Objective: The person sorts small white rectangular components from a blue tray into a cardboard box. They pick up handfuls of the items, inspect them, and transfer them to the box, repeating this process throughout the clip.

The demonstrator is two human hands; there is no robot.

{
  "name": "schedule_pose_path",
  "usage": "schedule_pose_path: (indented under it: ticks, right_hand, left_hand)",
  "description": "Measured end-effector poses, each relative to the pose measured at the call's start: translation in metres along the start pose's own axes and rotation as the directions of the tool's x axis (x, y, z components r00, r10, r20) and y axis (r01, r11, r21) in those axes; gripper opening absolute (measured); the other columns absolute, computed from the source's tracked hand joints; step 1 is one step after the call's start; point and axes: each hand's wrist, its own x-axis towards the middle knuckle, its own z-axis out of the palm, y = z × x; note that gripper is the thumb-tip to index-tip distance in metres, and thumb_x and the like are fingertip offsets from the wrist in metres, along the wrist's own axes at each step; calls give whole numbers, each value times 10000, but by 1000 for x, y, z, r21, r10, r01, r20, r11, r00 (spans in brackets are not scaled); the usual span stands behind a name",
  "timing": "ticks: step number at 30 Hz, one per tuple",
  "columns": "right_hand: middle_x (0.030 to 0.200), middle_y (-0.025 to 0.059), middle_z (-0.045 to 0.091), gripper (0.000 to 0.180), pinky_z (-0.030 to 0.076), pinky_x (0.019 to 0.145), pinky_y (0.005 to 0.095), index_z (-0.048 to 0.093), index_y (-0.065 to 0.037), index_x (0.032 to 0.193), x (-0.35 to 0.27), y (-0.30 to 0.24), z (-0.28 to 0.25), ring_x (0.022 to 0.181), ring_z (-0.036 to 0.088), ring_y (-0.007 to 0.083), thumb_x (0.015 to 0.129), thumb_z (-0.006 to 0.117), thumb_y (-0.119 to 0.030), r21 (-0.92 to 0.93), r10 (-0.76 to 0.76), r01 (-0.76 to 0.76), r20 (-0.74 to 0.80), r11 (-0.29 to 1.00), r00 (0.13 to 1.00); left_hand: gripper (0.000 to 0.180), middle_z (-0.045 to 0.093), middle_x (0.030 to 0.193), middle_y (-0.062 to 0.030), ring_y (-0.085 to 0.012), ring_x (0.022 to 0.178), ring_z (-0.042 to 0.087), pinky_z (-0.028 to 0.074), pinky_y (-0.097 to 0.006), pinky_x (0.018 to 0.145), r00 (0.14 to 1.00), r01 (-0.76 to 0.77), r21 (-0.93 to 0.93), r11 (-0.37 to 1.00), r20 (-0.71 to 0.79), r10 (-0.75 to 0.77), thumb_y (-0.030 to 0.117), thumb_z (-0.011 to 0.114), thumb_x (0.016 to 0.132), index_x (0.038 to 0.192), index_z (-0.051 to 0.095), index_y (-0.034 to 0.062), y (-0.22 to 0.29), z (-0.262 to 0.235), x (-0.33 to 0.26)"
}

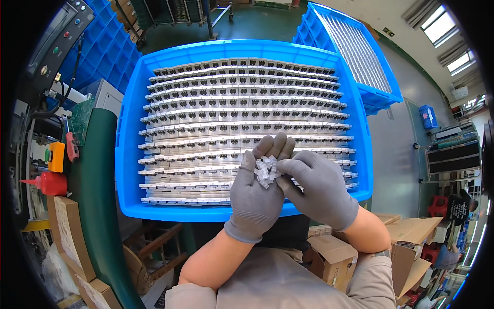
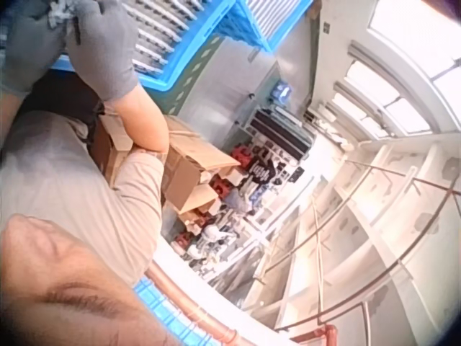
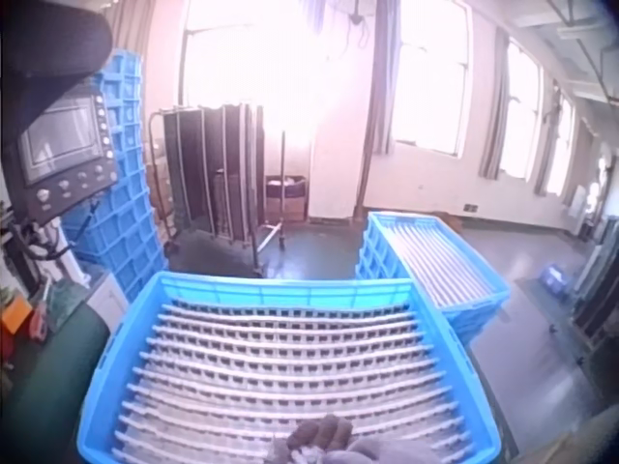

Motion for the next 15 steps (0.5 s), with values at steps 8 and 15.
schedule_pose_path:
  ticks: [8, 15]
  right_hand:
    - [865, 73, 641, 201, 524, 623, 410, 652, -128, 986, -2, -1, 2, 741, 653, 288, 836, 771, -190, -73, -14, 13, -4, 997, 1000]
    - [852, 63, 651, 184, 528, 602, 404, 647, -133, 981, -1, 5, -5, 721, 665, 282, 850, 764, -190, -71, -21, 27, 80, 997, 997]
  left_hand:
    - [503, 389, 1572, -212, -339, 1506, 327, 269, -474, 1269, 1000, -4, -144, 990, 28, 8, 330, 184, 1139, 1453, 398, 1, -2, -7, -1]
    - [504, 396, 1566, -202, -335, 1506, 328, 270, -483, 1270, 999, 18, -241, 970, 50, -7, 348, 197, 1139, 1439, 415, 5, -2, -12, -1]
